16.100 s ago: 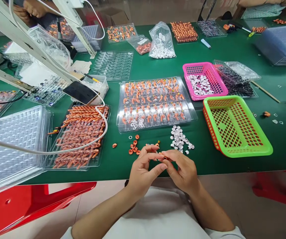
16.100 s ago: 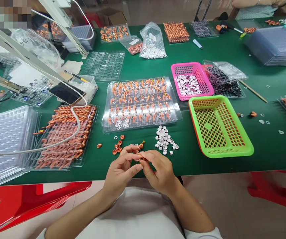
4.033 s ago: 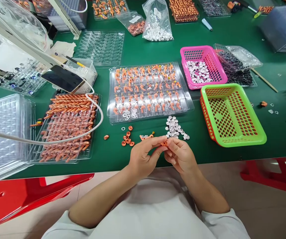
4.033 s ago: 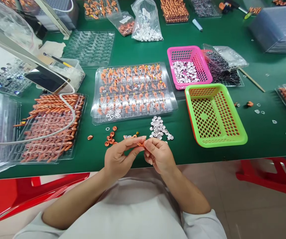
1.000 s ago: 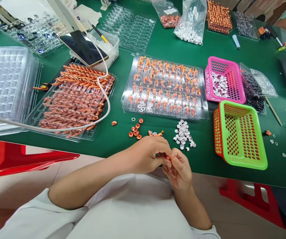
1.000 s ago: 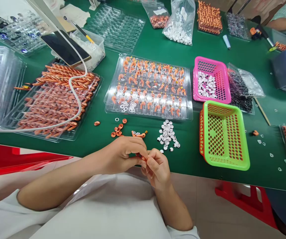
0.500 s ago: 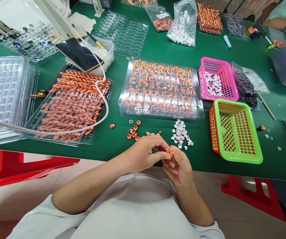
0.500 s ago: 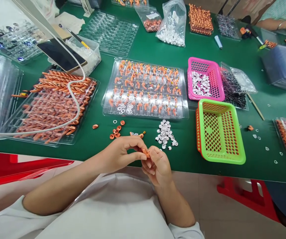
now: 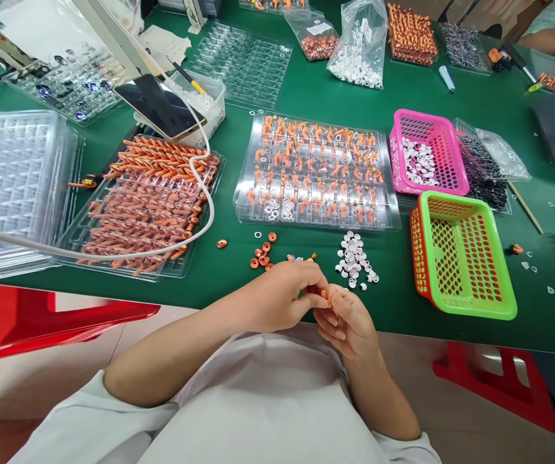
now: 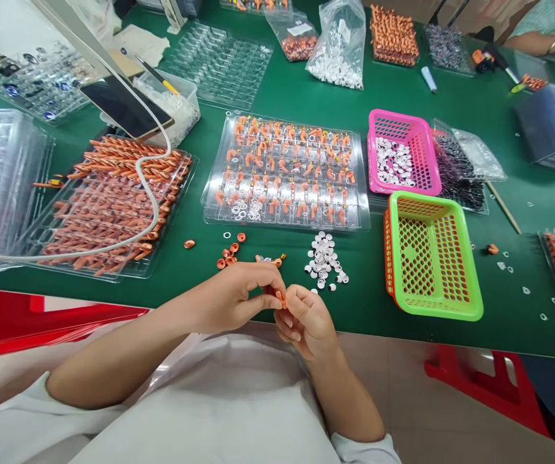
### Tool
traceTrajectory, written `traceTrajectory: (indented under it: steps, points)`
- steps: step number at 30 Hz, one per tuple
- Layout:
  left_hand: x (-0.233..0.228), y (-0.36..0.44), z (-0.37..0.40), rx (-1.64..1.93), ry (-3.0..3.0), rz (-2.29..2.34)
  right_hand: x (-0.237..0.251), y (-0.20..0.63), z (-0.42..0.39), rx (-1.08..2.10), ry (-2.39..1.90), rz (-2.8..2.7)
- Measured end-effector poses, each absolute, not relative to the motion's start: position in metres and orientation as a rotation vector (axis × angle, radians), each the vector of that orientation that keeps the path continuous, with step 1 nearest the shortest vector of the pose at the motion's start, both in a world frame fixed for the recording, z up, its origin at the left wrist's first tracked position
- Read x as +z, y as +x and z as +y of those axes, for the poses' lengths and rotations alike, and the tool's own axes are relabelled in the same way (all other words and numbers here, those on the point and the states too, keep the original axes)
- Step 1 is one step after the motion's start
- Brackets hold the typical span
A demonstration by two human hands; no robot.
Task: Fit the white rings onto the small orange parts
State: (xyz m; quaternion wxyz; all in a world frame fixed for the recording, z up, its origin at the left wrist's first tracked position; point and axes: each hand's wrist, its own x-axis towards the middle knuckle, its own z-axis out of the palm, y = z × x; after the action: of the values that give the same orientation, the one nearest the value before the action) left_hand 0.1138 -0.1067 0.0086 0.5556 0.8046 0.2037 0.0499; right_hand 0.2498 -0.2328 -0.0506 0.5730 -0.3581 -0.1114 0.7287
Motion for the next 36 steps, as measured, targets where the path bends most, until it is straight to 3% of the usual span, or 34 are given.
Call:
traceTrajectory:
  steps: [6,14,18,36]
  points:
    - [0.011,0.112,-0.111,0.168,2.0,0.432,-0.055,0.245,-0.24,1.537,-0.962,-0.423]
    - [0.002,0.107,-0.125,0.477,1.893,0.296,-0.066,0.25,-0.257,0.61,-1.295,-1.192]
    - [-0.002,0.108,-0.131,0.528,1.761,0.323,-0.065,0.252,-0.254,0.353,-1.359,-1.323]
    - [-0.014,0.107,-0.133,0.638,2.203,0.103,-0.052,0.262,-0.253,0.499,-1.306,-1.349]
